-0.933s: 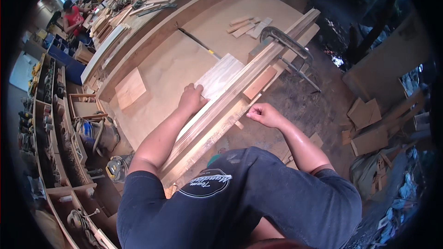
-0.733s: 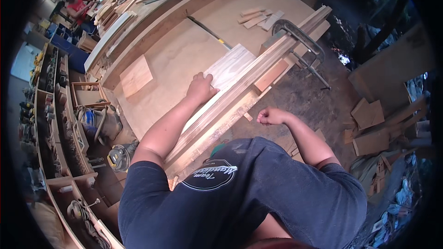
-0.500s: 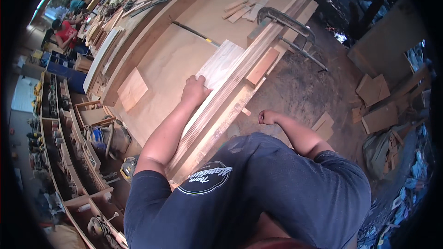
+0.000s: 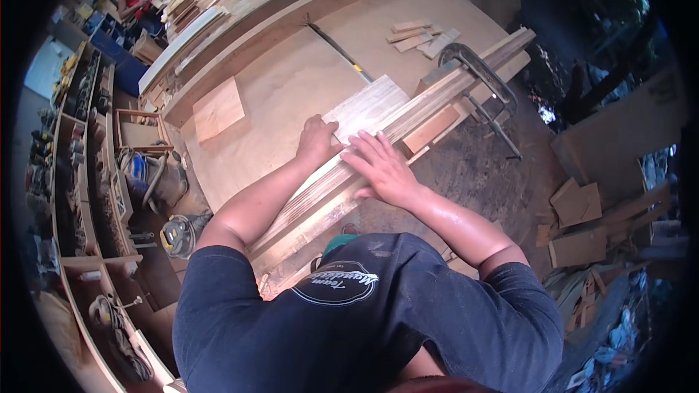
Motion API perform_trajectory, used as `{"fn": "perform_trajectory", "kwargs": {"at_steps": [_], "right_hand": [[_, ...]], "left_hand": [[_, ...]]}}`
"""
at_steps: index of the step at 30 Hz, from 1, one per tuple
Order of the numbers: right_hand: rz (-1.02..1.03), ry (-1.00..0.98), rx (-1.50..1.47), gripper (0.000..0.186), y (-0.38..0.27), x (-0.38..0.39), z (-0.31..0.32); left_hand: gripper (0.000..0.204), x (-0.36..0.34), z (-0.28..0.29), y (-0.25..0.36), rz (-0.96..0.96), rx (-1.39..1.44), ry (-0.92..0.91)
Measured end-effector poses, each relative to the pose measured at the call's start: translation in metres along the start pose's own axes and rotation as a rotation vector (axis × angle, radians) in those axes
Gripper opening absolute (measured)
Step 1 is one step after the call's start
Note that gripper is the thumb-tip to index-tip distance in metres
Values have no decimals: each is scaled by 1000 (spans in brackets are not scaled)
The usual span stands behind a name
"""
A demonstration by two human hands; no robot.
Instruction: The person carries a wooden board to a table saw, cuts it into small blocks using a crosscut sled on the table saw, and stacks the cut wooden blocks on the sled by hand.
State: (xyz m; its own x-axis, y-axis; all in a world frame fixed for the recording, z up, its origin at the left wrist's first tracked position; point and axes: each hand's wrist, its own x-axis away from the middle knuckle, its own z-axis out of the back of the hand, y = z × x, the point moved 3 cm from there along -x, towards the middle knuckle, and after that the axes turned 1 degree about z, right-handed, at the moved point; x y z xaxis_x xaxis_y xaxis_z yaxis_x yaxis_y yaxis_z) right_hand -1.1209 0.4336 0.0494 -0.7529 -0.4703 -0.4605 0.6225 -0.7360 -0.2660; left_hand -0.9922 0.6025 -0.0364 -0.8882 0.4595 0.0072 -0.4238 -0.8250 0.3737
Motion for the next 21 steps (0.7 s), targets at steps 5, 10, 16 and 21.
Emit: {"fn": "perform_trajectory", "kwargs": {"at_steps": [5, 10, 16, 21], "right_hand": [[5, -155, 59, 71, 8, -9, -33], [15, -114, 30, 68, 8, -10, -41], [9, -84, 15, 65, 8, -10, -48], [10, -45, 44, 66, 9, -10, -56]], "left_hand": [[54, 1, -2, -3, -4, 48, -7], [56, -9, 1, -15, -8, 59, -41], [57, -15, -11, -27, -39, 38, -55], [54, -27, -10, -32, -81, 48, -73]]}}
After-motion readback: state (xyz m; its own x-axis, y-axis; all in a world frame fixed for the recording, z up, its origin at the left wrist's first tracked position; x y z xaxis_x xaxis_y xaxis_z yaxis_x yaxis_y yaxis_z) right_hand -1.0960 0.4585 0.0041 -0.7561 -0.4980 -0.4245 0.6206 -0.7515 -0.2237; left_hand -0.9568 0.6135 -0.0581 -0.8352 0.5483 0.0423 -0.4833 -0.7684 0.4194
